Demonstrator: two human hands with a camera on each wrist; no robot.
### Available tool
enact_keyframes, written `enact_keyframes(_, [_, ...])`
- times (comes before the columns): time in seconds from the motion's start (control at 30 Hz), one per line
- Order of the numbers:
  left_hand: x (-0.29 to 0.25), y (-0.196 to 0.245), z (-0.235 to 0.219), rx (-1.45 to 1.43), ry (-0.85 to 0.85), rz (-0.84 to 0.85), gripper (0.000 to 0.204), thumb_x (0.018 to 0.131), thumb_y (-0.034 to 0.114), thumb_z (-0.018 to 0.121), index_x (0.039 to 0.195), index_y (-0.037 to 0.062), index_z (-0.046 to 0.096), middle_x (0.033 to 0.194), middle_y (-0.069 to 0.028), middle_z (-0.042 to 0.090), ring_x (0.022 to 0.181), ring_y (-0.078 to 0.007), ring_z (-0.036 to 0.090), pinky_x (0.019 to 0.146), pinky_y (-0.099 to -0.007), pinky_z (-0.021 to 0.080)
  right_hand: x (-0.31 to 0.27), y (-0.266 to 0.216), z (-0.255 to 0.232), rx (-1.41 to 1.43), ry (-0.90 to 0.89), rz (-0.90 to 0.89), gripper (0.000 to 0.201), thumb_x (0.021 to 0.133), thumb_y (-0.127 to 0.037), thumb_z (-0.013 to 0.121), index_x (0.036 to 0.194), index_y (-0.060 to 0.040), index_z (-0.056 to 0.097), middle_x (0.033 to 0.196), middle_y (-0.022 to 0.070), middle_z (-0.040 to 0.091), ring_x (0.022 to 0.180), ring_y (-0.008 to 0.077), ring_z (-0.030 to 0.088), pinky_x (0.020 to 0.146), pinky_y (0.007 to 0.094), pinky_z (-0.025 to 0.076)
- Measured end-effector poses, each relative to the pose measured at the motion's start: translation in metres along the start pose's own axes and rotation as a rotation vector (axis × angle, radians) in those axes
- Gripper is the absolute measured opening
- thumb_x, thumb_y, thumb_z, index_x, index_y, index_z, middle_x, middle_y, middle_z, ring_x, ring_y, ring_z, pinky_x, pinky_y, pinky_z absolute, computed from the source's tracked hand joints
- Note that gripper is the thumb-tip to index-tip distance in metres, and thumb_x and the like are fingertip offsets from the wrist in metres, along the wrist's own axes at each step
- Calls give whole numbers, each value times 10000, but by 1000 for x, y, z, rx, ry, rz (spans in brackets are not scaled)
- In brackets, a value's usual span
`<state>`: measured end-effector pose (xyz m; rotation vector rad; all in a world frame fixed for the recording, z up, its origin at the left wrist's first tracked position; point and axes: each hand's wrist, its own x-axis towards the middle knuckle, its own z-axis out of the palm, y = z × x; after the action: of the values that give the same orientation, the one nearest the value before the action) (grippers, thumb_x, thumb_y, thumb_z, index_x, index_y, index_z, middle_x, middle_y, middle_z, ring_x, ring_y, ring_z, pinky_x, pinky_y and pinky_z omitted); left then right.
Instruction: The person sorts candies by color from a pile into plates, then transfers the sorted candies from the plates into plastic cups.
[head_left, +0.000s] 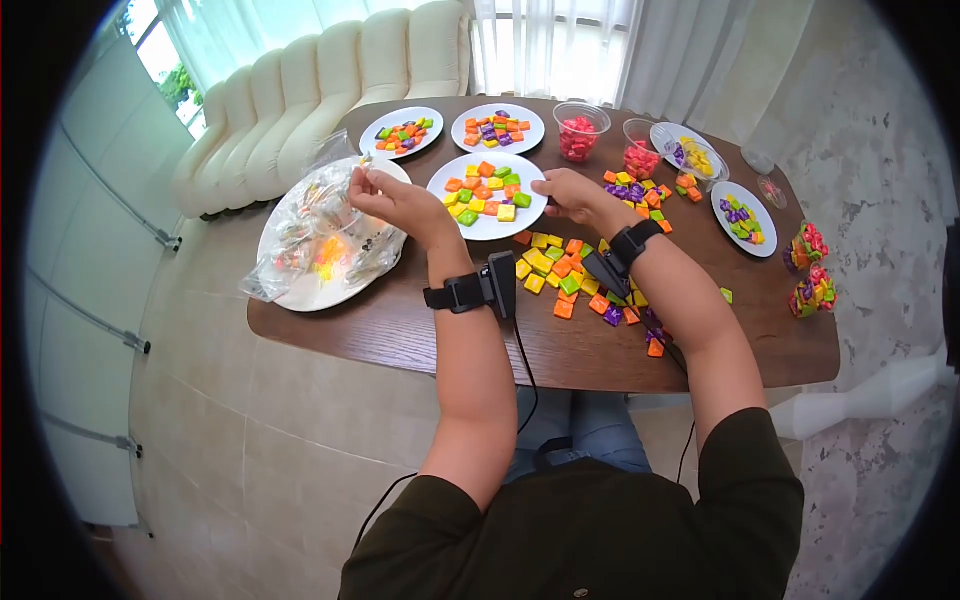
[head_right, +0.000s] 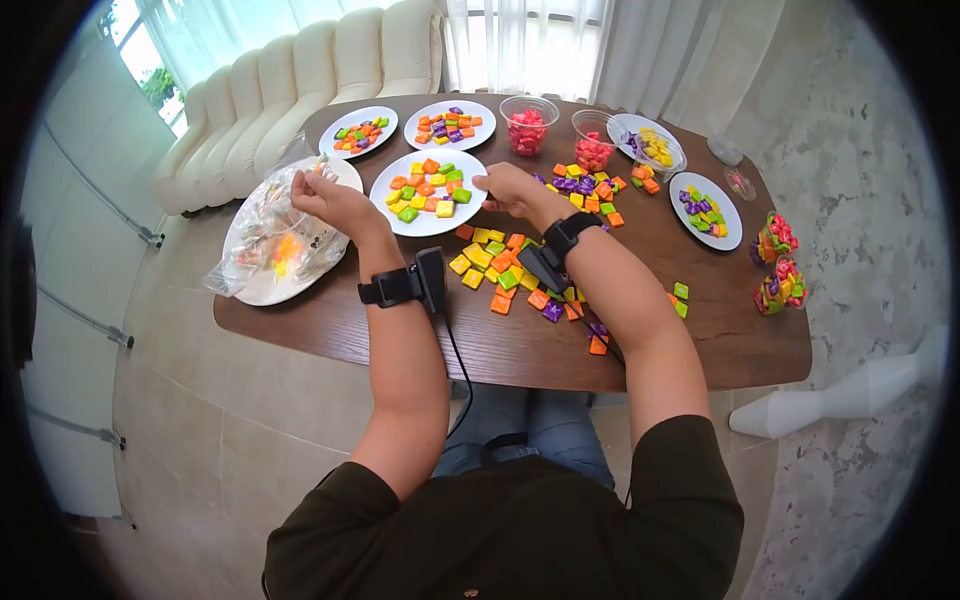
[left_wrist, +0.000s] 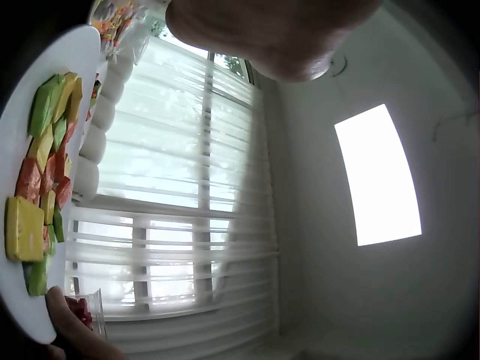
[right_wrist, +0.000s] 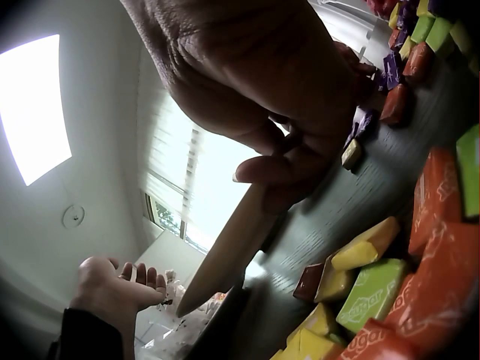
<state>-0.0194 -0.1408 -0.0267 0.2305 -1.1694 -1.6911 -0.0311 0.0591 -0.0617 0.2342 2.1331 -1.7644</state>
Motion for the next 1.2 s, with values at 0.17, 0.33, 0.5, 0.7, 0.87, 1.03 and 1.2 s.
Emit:
enact_keyframes(0.17, [0,3,-3,-2,80,-17,319,981,208,329,1165,-52,336,1195,-187,376,1134,-269,413,987,-360,346,32,8,15,28,-2,53,194,917,-186,521,967,-4,565,879,30,558,726,102,535,537,204,498])
enact_keyframes(0.33, [-1,5,-2,-24,78,-48,311,980,200,317,1173,-44,335,1211,-185,371,1144,-258,409,978,-351,354,38,2,23,6,17,75,214,920,-196,517,1022,-16,573,825,1,560,661,67,497,506,165,461])
enact_keyframes(0.5, [3,-6,-2,6,65,-51,287,971,186,319,1142,-41,360,1153,-165,403,1091,-240,433,947,-334,366,37,0,26,4,57,49,219,865,-143,599,988,36,576,879,50,584,717,132,585,539,211,542])
enact_keyframes(0.7, [-2,-3,3,6,-13,-107,263,948,176,372,1129,-15,380,1128,-134,420,1054,-216,448,923,-326,371,24,-4,15,-43,-4,53,311,855,-195,617,935,101,564,858,119,581,684,187,630,548,236,563])
enact_keyframes(0.87, [-4,-8,5,-2,-107,-109,268,932,161,399,1146,0,390,1109,-117,439,1030,-201,457,888,-322,386,-3,-15,-31,-317,-97,-50,393,855,-253,609,1008,103,546,890,179,626,675,186,647,587,258,559])
enact_keyframes(1.03, [-18,4,13,1,-297,-158,223,899,133,452,1071,-8,465,1047,-94,497,939,-160,491,805,-275,415,-69,-13,-103,-579,-28,-159,319,835,-258,630,980,19,570,898,101,619,739,168,642,632,274,552])
enact_keyframes(1.2, [-40,-2,21,168,-881,-178,321,885,223,550,1105,-5,501,1003,-103,576,853,-160,577,739,-273,458,-146,12,-169,-640,-13,-31,391,769,-240,701,1063,-45,533,945,53,588,875,137,581,688,273,514])
